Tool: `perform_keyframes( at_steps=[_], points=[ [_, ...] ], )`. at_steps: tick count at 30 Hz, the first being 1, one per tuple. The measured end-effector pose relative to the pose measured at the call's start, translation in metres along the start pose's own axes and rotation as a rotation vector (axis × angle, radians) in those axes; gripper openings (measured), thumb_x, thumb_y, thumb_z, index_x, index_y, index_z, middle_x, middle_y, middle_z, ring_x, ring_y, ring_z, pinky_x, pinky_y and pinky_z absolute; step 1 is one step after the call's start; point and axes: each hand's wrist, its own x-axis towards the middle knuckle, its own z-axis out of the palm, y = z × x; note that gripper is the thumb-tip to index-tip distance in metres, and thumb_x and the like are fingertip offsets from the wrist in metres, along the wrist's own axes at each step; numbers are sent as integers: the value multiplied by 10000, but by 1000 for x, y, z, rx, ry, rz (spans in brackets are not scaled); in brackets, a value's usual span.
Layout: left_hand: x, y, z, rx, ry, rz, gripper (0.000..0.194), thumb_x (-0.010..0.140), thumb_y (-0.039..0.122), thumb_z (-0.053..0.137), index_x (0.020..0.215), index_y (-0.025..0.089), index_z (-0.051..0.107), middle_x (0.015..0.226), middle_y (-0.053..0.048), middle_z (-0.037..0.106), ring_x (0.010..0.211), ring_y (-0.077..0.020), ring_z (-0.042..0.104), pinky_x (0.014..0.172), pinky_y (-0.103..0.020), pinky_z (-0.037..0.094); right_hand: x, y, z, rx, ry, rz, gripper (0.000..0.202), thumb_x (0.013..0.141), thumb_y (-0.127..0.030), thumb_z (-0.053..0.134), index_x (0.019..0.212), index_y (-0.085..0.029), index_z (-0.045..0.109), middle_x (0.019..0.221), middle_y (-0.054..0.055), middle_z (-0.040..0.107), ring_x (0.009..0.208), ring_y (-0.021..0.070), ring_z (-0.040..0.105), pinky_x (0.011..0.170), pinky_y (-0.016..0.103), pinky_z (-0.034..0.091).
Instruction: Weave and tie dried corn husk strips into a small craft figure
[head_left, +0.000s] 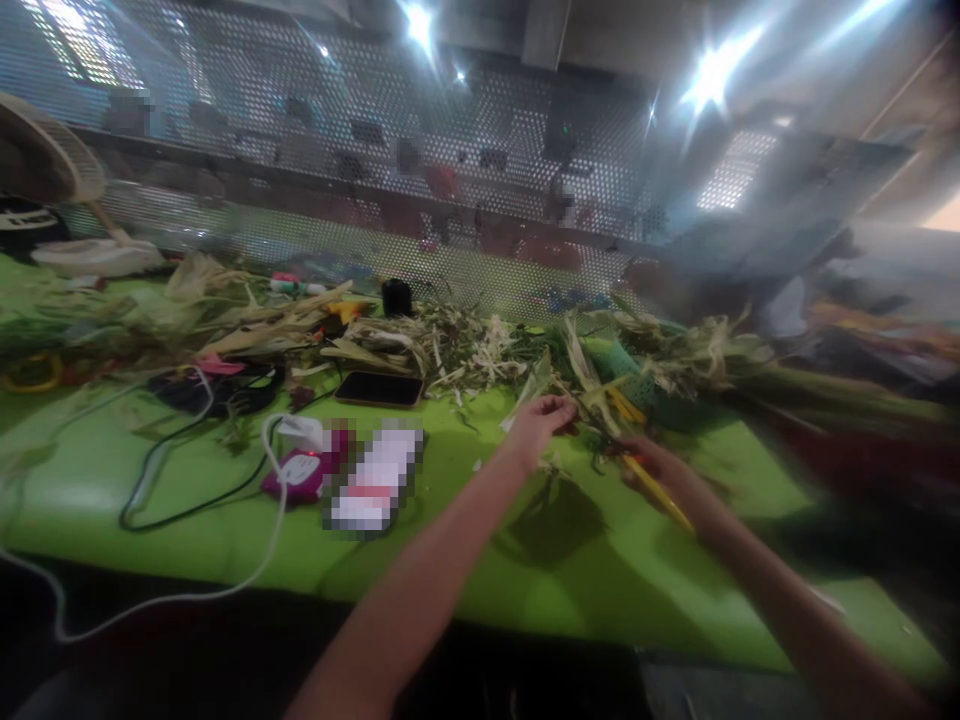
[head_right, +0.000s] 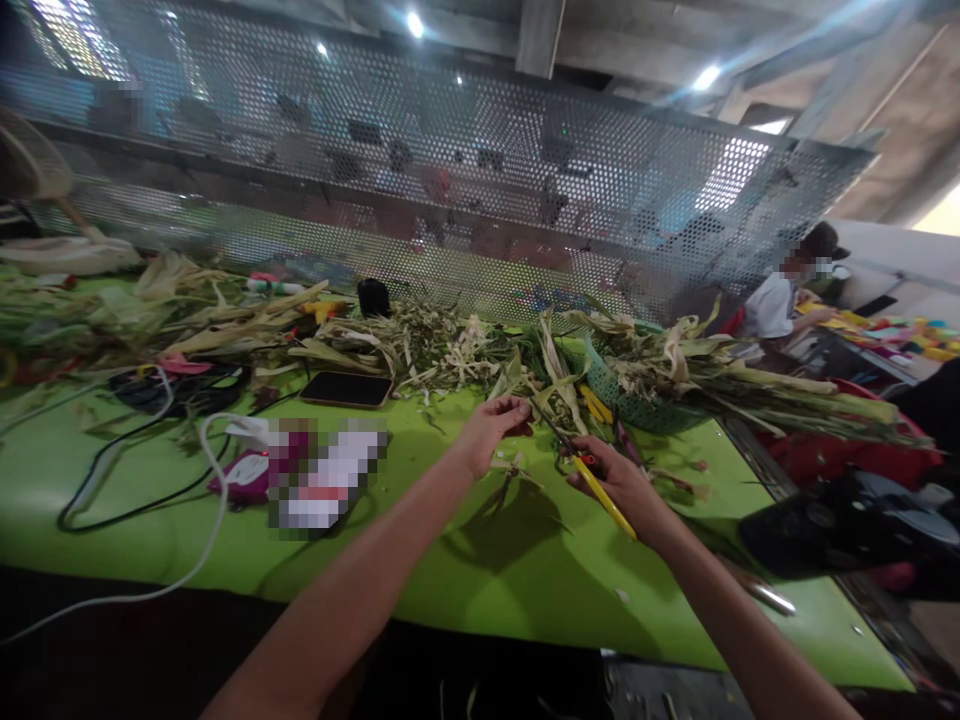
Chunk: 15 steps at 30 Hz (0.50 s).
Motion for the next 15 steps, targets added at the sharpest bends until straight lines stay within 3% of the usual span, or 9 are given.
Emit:
perform_keyframes(
  at_steps=[9,13,15],
  points=[
    [-2,7,-2,49,30,-10,198,692,301,792,710,152,662,697,-23,634,630,-118,583,765,-317,469,-14,3,0,-85,84,61,461,784,-512,655,1128,-205,649,1012,91,738,865,262,684,745,365,556],
    [-3,12,-3,18,70,12,169,697,280,781,694,160,662,687,-17,616,629,-116,556,777,-326,461,-35,33,-15,-310,107,49,418,795,-460,628,1150,-241,664,1047,79,743,900,289,688,810,433,550],
    [-3,12,-3,5,76,22,154,693,267,781,689,162,669,683,-16,608,632,-115,546,764,-319,453,-46,54,-27,-400,39,2,378,783,-410,620,1119,-252,693,1119,83,728,975,306,675,866,453,533]
  ],
)
